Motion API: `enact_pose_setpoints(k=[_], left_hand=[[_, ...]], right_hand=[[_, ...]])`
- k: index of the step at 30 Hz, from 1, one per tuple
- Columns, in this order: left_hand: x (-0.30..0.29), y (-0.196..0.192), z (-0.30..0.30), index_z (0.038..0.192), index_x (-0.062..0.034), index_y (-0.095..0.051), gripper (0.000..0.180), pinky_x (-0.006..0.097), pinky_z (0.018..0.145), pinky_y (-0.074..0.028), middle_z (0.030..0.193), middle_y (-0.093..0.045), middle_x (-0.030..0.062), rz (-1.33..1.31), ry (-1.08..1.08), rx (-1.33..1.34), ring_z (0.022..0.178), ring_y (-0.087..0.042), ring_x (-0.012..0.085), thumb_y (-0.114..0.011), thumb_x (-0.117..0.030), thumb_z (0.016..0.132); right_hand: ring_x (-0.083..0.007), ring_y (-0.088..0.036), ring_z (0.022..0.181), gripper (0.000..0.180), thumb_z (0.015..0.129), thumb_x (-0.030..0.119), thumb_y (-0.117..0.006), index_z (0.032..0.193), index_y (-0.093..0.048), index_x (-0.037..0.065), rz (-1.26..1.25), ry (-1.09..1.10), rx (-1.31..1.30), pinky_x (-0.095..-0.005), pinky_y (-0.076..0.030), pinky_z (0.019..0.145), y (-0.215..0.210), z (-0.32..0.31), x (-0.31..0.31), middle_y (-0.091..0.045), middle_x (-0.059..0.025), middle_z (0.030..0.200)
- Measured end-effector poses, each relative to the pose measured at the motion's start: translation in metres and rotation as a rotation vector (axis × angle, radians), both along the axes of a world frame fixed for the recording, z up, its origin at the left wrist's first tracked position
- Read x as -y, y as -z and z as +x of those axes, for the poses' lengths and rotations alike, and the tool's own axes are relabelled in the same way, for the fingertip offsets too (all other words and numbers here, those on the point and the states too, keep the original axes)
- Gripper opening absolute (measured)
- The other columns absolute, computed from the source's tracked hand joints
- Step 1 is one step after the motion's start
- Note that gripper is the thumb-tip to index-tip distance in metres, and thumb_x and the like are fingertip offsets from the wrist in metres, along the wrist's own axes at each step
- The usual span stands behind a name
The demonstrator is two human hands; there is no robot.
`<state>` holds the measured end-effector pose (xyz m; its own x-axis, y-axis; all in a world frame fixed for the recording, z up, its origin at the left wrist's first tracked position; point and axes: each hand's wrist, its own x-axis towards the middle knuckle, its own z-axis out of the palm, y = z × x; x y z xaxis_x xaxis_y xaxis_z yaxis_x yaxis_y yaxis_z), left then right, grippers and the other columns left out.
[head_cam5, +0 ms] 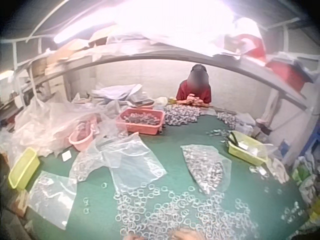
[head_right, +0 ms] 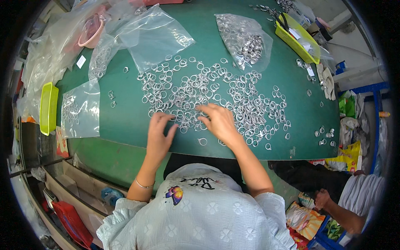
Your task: The person sorts through a pile of small metal rings on a green table, picking up individual rings, placing some into a clear plastic bag, and holding a small stack of sorted rings in their left hand.
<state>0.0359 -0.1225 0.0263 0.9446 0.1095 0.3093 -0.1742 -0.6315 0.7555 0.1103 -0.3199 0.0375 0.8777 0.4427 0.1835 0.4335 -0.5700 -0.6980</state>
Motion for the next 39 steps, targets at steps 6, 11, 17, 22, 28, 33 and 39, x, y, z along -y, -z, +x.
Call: enact_pose_setpoints(k=[6, 11, 17, 22, 28, 33, 39], left_hand=[[0.023, 0.003, -0.002, 0.101, -0.0057, -0.061, 0.034, 0.036, 0.075, -0.039, 0.095, -0.053, 0.0089, 0.155, 0.013, -0.066, 0.089, -0.052, 0.0254, -0.074, -0.011, 0.070], [0.034, -0.003, 0.005, 0.099, -0.0057, -0.061, 0.031, 0.035, 0.074, -0.037, 0.094, -0.053, 0.0081, 0.216, 0.126, -0.033, 0.088, -0.052, 0.0247, -0.073, -0.008, 0.071], [0.035, 0.004, 0.015, 0.092, -0.0031, -0.057, 0.020, 0.038, 0.071, -0.038, 0.091, -0.055, 0.0100, 0.143, 0.190, 0.027, 0.084, -0.053, 0.0280, -0.066, -0.002, 0.075], [0.028, 0.014, 0.016, 0.088, -0.0009, -0.054, 0.015, 0.040, 0.072, -0.042, 0.091, -0.055, 0.0132, -0.038, 0.109, -0.021, 0.084, -0.054, 0.0328, -0.063, 0.001, 0.076], [0.030, 0.007, 0.017, 0.087, 0.0004, -0.053, 0.016, 0.038, 0.071, -0.045, 0.092, -0.054, 0.0142, 0.032, 0.177, 0.078, 0.082, -0.055, 0.0332, -0.062, 0.005, 0.075], [0.032, 0.005, 0.017, 0.088, -0.0005, -0.055, 0.018, 0.039, 0.074, -0.045, 0.096, -0.054, 0.0143, 0.017, 0.126, 0.031, 0.083, -0.055, 0.0331, -0.066, 0.002, 0.073], [0.031, 0.004, 0.020, 0.087, -0.0016, -0.056, 0.020, 0.039, 0.073, -0.044, 0.093, -0.055, 0.0133, 0.122, 0.114, 0.013, 0.081, -0.055, 0.0321, -0.067, 0.002, 0.070]], right_hand=[[-0.0140, -0.047, 0.055, 0.006, 0.083, 0.009, -0.061, 0.088, -0.060, 0.006, 0.309, 0.128, -0.310, -0.0245, -0.038, 0.049, -0.003, 0.002, 0.022, -0.057, -0.0025, 0.073], [-0.0058, -0.044, 0.058, 0.014, 0.085, 0.010, -0.059, 0.097, -0.060, 0.003, 1.246, 0.155, -1.016, -0.0190, -0.030, 0.045, -0.029, -0.001, 0.037, -0.053, 0.0023, 0.073], [-0.0248, -0.058, 0.059, 0.018, 0.076, 0.017, -0.070, 0.090, -0.066, 0.006, -0.106, 0.127, -0.032, -0.0371, -0.044, 0.055, -0.014, 0.004, 0.015, -0.058, -0.0094, 0.072], [-0.0334, -0.060, 0.068, 0.013, 0.075, 0.015, -0.069, 0.082, -0.063, 0.005, -0.257, 0.044, -0.027, -0.0433, -0.045, 0.060, -0.003, 0.010, 0.007, -0.061, -0.0112, 0.078], [-0.0033, -0.037, 0.053, 0.007, 0.085, 0.007, -0.063, 0.084, -0.058, 0.002, 0.508, 0.041, -0.592, -0.0214, -0.030, 0.046, -0.010, 0.009, 0.026, -0.045, 0.0050, 0.063], [-0.0019, -0.033, 0.050, 0.008, 0.090, 0.009, -0.058, 0.092, -0.057, 0.002, 0.963, 0.068, -0.973, -0.0174, -0.025, 0.043, -0.006, 0.009, 0.037, -0.043, 0.0049, 0.064], [-0.0073, -0.037, 0.061, 0.011, 0.092, 0.011, -0.053, 0.094, -0.056, 0.001, 1.452, -0.195, -1.150, -0.0186, -0.031, 0.050, -0.003, 0.016, 0.055, -0.043, -0.0001, 0.074]])
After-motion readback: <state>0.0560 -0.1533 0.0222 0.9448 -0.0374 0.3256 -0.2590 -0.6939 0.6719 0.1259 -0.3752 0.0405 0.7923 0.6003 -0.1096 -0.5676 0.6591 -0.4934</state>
